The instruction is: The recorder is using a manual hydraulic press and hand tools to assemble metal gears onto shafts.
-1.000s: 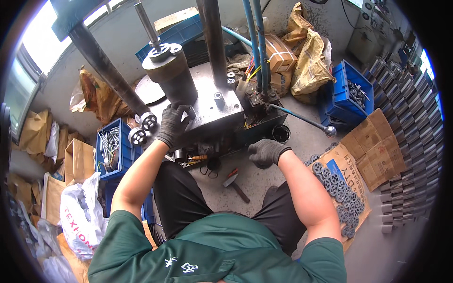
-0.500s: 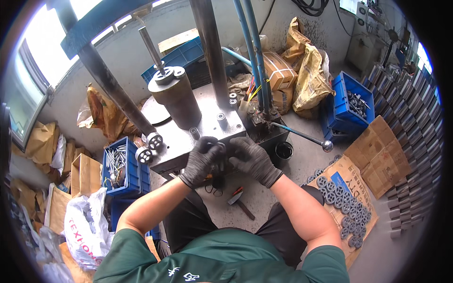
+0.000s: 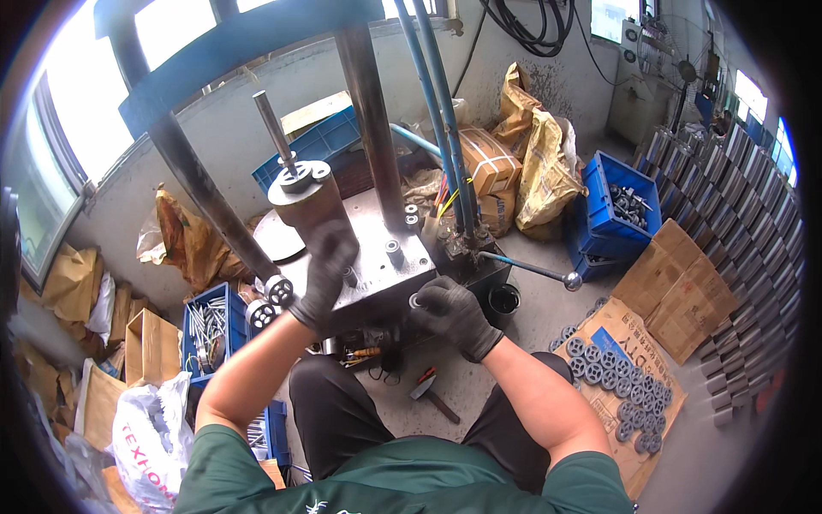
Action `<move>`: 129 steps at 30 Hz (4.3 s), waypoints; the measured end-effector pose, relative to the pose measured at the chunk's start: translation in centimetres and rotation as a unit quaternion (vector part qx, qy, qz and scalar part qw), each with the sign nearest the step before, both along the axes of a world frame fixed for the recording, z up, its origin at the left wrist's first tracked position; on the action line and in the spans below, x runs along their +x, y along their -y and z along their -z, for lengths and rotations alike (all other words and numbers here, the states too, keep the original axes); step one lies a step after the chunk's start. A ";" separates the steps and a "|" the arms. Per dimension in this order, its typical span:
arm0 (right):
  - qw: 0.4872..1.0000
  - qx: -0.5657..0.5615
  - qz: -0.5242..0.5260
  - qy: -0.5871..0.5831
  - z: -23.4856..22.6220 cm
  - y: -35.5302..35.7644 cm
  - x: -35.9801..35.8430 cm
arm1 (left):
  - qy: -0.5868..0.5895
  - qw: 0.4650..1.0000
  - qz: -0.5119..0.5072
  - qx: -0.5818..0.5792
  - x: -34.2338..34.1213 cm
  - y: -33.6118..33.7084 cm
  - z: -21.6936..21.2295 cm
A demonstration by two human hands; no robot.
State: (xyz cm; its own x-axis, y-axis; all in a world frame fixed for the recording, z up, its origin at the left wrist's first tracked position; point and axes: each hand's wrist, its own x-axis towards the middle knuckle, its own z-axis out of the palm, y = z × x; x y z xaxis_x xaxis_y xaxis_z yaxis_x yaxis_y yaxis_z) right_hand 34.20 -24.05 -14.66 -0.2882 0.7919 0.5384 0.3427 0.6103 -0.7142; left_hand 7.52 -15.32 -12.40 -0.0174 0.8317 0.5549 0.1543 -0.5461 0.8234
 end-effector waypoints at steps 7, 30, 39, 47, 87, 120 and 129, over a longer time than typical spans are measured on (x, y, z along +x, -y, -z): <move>0.996 -0.045 0.075 0.002 1.1 -0.7 0.9 | -0.114 0.920 -0.369 0.063 -7.9 -13.1 -14.4; 0.965 0.214 0.119 0.094 -12.9 -23.1 -15.9 | -0.158 0.951 -0.264 -0.016 -7.3 -14.5 -12.7; 0.942 0.256 0.181 0.120 -10.6 -25.2 -18.3 | -0.033 0.979 -0.186 0.080 -8.7 -19.1 -9.2; 0.957 0.115 0.198 0.179 -12.0 -23.5 -18.7 | 0.254 0.914 -0.089 0.304 -9.0 -18.6 -8.6; 0.908 0.185 0.174 0.333 -13.5 -0.3 15.9 | 0.083 0.992 -0.050 0.077 -6.6 -17.5 -16.2; 0.881 0.185 0.301 0.314 -17.5 -9.7 12.6 | -0.337 0.914 -0.228 0.011 -2.9 -18.3 -21.7; 0.915 0.048 0.242 0.318 -14.7 -0.1 13.8 | -0.267 0.928 -0.258 -0.017 -4.2 -16.8 -21.6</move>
State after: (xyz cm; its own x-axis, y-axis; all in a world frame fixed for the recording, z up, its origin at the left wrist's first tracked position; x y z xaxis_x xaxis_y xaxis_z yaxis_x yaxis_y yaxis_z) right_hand 47.95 -23.97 0.01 -0.1948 0.8674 0.4580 0.9177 0.3259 -0.2270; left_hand 3.36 1.44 9.20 -0.1474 0.8062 0.5730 0.7792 -0.2621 0.5693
